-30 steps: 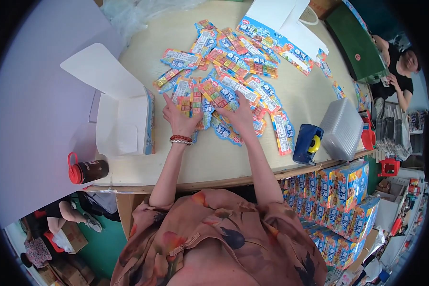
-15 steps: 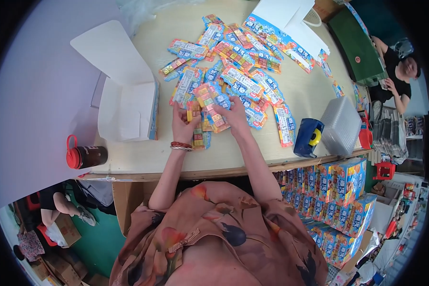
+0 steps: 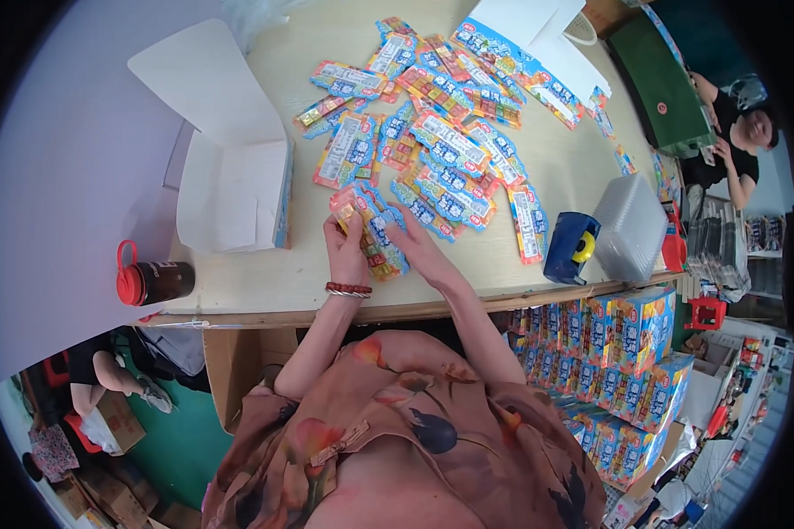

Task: Packing small snack packets into display boxes and stacking the completed boxes.

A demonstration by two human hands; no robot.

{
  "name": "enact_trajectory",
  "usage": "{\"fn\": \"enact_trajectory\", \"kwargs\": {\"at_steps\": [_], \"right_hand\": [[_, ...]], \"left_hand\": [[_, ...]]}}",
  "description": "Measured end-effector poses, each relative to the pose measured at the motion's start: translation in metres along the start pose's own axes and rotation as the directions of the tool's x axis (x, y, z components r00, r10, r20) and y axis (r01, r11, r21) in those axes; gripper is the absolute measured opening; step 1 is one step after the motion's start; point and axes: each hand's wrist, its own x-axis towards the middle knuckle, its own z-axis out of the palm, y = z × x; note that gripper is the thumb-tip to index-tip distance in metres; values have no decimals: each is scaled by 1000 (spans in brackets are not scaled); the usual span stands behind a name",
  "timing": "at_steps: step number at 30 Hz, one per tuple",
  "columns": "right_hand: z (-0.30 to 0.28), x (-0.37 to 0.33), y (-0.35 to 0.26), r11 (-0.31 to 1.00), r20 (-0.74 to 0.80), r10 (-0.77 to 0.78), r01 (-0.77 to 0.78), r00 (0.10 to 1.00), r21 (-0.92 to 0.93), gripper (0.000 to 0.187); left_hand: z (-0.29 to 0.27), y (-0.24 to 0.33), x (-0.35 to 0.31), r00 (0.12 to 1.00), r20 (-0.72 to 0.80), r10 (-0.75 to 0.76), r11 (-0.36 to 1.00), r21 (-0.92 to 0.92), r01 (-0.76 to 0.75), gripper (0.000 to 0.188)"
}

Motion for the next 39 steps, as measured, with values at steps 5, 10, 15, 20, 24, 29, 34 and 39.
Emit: {"fn": "enact_trajectory", "kwargs": {"at_steps": [5,10,15,20,24,29,34,39], "right_hand": [[-21,2,-24,820,273,-10,164,962,-549,67],[-37,8,-55,696,404,380,30,832,-717,58],[-83,42,-41,441,72,-507,330,859,-835,60],[-150,82,-20,89,101,-411,150,906,-985,65],[-154,71,-25,283,81,-471,237,878,-929,39],[-122,36,-41,396,-133,-581,137,803,-908,21],[-74,0,-14,657,107,-402,368,909,-658,15],[-86,-7,5,901,228,-99,185,969,-392,16]], "left_hand": [[4,17,-16,992,7,125,937,327,-120,93],[-17,58,-11,652,758,0,120,647,-753,92],[-21,61,-20,722,659,-212,287,748,-598,85],[-20,61,-26,684,714,-148,335,687,-645,73],[-25,62,-23,656,730,-192,391,670,-631,66],[-37,57,-28,674,715,-183,418,677,-606,61],[-26,40,-27,777,624,82,511,643,-570,89],[-27,46,-28,824,524,-216,655,703,-276,98]]}}
